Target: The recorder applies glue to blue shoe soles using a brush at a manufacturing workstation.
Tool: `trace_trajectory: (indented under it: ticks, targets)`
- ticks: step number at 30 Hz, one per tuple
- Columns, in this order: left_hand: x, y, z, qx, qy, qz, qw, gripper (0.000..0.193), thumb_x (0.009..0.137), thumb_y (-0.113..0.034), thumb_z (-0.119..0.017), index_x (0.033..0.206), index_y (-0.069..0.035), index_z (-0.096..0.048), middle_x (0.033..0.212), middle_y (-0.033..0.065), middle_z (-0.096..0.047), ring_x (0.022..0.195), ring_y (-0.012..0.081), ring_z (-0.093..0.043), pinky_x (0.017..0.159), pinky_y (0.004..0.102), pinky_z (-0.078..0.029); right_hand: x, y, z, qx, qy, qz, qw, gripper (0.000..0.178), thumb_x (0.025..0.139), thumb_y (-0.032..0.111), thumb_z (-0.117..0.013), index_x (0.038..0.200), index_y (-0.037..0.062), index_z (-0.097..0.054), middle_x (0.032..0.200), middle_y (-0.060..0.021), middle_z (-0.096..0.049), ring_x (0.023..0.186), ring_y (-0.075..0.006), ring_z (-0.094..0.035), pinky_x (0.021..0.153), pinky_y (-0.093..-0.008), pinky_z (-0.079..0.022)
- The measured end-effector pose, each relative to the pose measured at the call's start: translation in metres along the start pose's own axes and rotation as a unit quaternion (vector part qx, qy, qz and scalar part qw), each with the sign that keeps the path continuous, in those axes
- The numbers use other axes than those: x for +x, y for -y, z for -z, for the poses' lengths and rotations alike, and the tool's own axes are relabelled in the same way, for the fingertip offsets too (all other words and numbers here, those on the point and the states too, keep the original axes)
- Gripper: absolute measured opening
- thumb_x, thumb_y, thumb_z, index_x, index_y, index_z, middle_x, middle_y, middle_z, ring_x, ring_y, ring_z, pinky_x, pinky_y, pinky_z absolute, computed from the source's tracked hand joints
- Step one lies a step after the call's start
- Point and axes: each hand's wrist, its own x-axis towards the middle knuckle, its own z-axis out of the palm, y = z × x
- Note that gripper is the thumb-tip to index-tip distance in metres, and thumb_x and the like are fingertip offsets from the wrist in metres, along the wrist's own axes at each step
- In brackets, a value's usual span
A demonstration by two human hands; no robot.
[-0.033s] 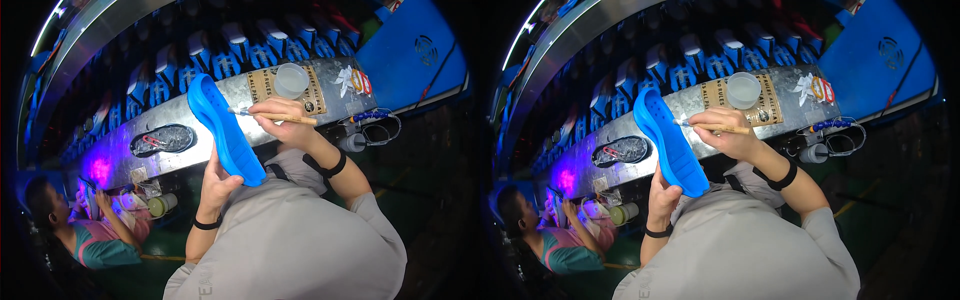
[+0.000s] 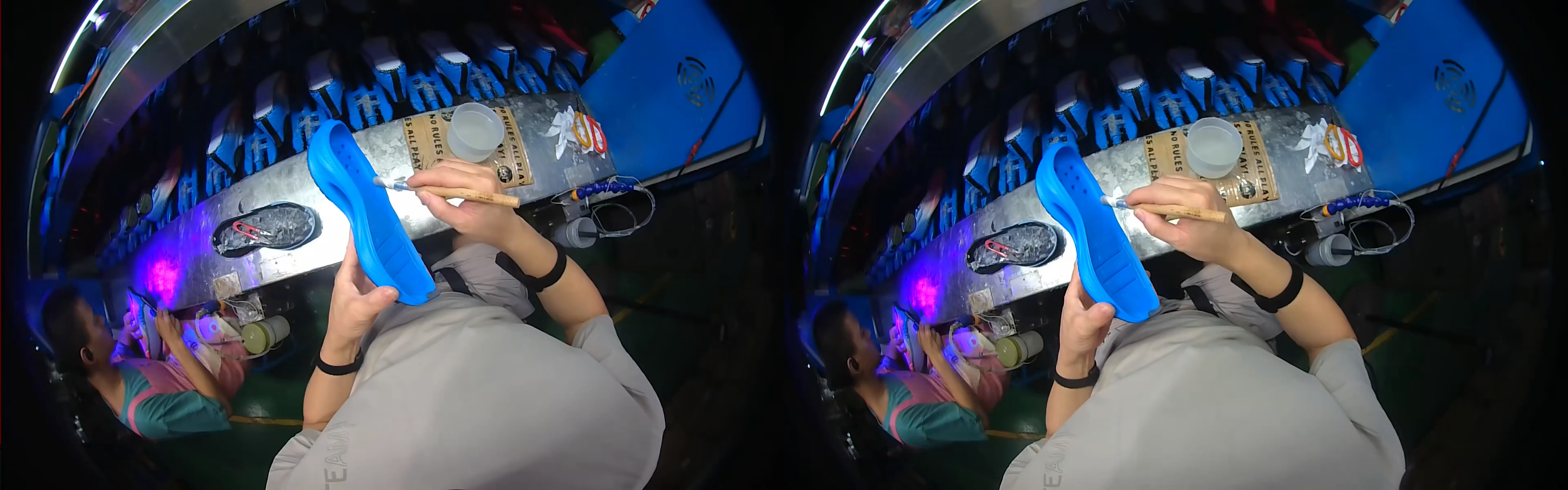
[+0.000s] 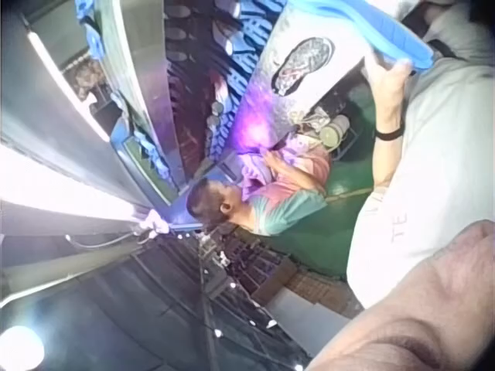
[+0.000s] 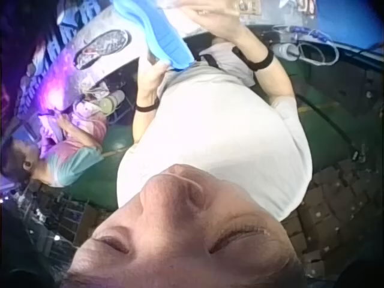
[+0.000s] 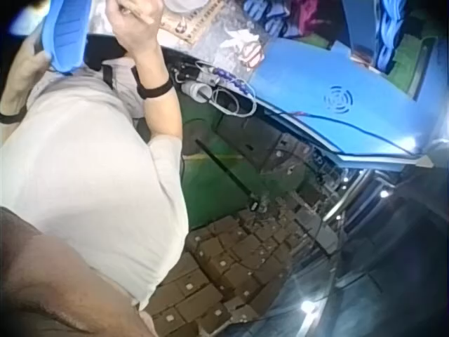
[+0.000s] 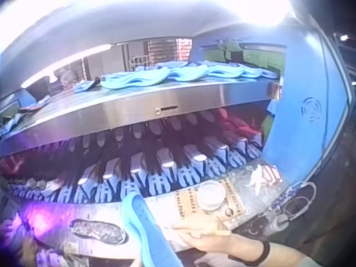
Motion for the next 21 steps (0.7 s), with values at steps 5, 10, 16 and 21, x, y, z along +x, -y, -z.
trace_trajectory:
  ticks: [5, 10, 16, 21]
  targets:
    - [0.000, 0.000, -0.002, 0.002, 0.005, -0.005, 1.000, 0.114, 0.073, -0.027, -0.087, 0.159, 0.000, -0.018, 0.137, 0.0154, -0.053, 0.121, 0.0276, -0.060, 0.103, 0.0414, -0.049, -0.017, 0.009, 0.000, -0.017, 0.002, 0.012, 1.000, 0.010, 0.082, 0.002, -0.072, 0.092, 0.0018, -0.074, 0.087, -0.0082, -0.073, 0.073, -0.0232, -0.068, 0.065, -0.0334, -0.053]
    - [0.002, -0.007, -0.003, -0.005, 0.002, -0.021, 1.000, 0.111, 0.073, -0.031, -0.088, 0.157, 0.000, -0.022, 0.137, 0.0156, -0.053, 0.121, 0.0276, -0.060, 0.104, 0.0419, -0.049, -0.031, 0.014, -0.001, -0.007, 0.009, 0.001, 1.000, 0.007, 0.083, 0.003, -0.071, 0.090, 0.0019, -0.073, 0.084, -0.0072, -0.072, 0.068, -0.0208, -0.065, 0.062, -0.0319, -0.052]
    - [0.001, -0.004, 0.010, 0.012, -0.013, -0.027, 0.999, 0.113, 0.071, -0.037, -0.091, 0.154, 0.001, -0.025, 0.140, 0.0155, -0.051, 0.124, 0.0273, -0.058, 0.106, 0.0415, -0.048, -0.040, 0.033, 0.008, 0.012, 0.048, -0.069, 0.996, 0.007, 0.085, 0.004, -0.070, 0.092, 0.0030, -0.073, 0.083, -0.0061, -0.072, 0.063, -0.0156, -0.062, 0.058, -0.0292, -0.050]
    - [0.002, -0.003, 0.014, 0.025, -0.041, -0.046, 0.998, 0.116, 0.068, -0.044, -0.091, 0.153, 0.002, -0.027, 0.139, 0.0145, -0.051, 0.129, 0.0253, -0.053, 0.108, 0.0408, -0.046, -0.046, 0.044, 0.012, 0.046, 0.064, -0.092, 0.993, 0.008, 0.085, 0.003, -0.070, 0.092, 0.0033, -0.073, 0.084, -0.0055, -0.072, 0.064, -0.0128, -0.062, 0.057, -0.0266, -0.050]
